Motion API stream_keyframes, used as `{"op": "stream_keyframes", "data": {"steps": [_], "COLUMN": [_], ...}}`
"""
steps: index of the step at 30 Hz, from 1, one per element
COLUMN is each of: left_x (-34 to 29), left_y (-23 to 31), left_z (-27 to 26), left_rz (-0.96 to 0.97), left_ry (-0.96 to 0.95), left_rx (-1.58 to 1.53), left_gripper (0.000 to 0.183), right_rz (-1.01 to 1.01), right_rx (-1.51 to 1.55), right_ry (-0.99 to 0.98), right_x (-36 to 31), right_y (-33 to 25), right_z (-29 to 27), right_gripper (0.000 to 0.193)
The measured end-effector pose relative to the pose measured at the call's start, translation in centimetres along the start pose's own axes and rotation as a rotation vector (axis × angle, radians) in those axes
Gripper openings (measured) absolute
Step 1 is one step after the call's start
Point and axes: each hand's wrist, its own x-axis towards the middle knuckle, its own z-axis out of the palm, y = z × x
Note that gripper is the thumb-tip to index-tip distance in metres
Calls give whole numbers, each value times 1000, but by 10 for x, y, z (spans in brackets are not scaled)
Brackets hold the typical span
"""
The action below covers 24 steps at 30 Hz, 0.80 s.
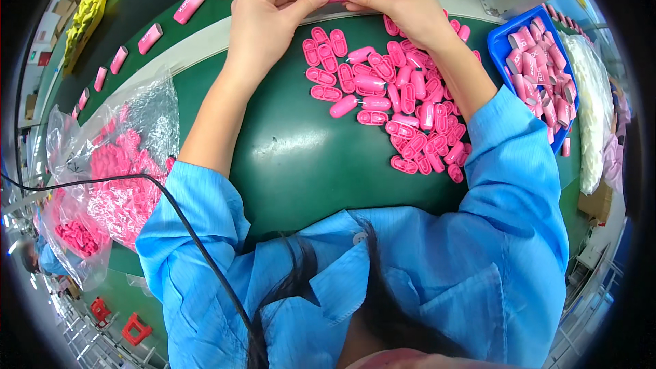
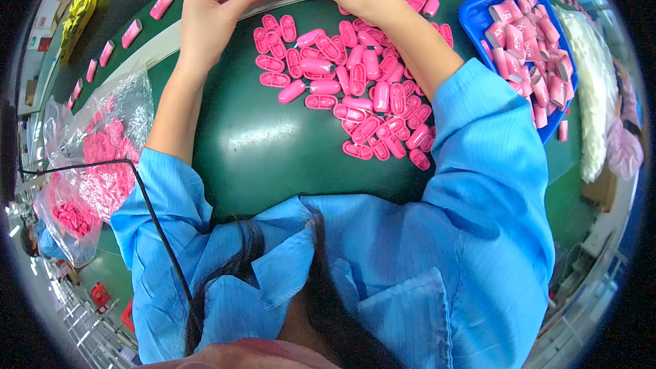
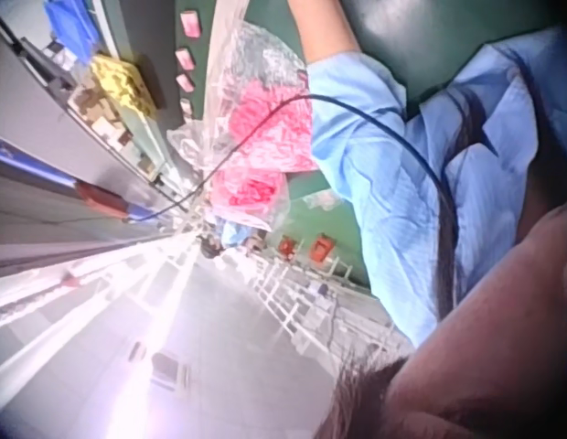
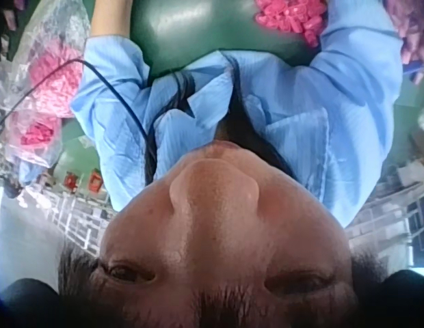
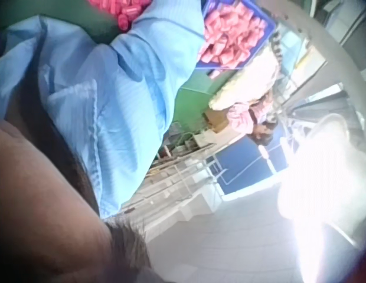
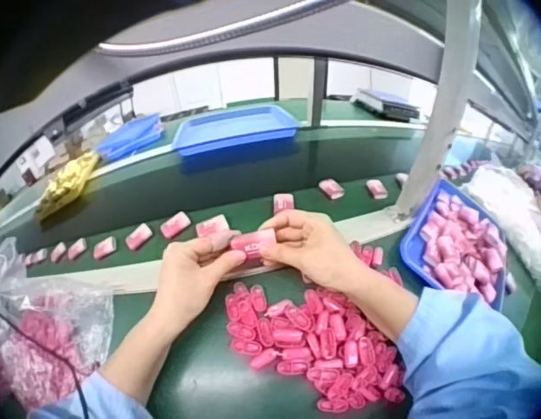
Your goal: The person repeatedly picks up pink plastic components from a pile on a green table and inserts them into pink rectangular casings labeled KDC. The person places the assembled units onto a white strip on the table and occasionally moves them into a blue bin. The task is performed by hand without tools.
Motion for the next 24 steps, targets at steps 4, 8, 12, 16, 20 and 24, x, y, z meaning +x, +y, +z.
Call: {"op": "stream_keyframes", "data": {"steps": [4,8,12,16,20,24], "left_x": [-4,-20,-17,-4,-8,-29], "left_y": [-8,7,18,-4,11,33], "left_z": [7,25,23,23,5,11], "left_rz": [58,205,119,407,414,318], "left_ry": [30,110,21,185,93,-133], "left_rx": [-43,214,431,405,652,864], "left_gripper": [39,43,50,58,37,23], "right_rz": [-62,-184,-219,-125,-115,-264], "right_rx": [-93,-191,-274,-506,-624,-914], "right_ry": [21,64,145,151,146,260], "right_x": [0,-3,-4,25,73,98], "right_y": [8,3,-9,-8,17,15], "right_z": [-4,5,20,12,-7,-13], "right_gripper": [29,30,19,20,22,27]}}
